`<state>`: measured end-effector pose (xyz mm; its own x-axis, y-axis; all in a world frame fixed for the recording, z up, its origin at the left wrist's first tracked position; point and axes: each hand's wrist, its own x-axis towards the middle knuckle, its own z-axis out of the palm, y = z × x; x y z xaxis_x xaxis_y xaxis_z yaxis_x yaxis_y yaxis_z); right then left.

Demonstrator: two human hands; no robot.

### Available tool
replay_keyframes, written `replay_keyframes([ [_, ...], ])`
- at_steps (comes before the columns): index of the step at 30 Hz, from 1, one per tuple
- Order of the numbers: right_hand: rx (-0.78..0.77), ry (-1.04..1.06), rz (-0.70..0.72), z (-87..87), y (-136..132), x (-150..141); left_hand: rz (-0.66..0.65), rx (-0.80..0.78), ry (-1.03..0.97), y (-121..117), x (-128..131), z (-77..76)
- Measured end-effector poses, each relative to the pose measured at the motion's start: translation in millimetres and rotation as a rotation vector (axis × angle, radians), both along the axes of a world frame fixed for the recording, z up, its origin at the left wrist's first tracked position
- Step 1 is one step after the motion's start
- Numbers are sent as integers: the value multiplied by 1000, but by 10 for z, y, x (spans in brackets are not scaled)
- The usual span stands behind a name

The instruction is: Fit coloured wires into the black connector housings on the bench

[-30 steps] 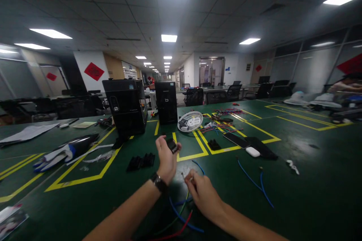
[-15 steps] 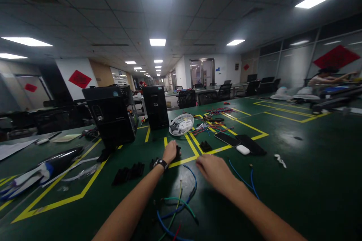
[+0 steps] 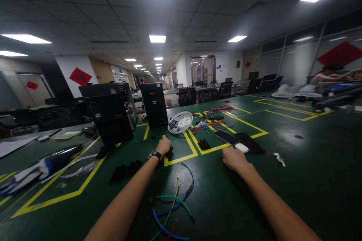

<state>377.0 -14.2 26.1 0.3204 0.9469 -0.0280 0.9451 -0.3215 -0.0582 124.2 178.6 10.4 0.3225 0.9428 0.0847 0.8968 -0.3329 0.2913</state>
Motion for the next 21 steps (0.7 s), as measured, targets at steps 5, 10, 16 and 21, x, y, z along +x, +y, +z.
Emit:
replay_keyframes([
  [5, 20, 17, -2, -33, 24, -43, 18, 55, 52, -52, -107, 56],
  [10, 81, 74, -22, -41, 59, -43, -62, 135, 47, -127, 15, 146],
  [16, 277, 167, -9, 21, 93, -95, -330, 10, -91, -205, 763, 52],
  [21, 464, 223, 49, -9, 128, -115, -357, -101, -279, -304, 1221, -100],
])
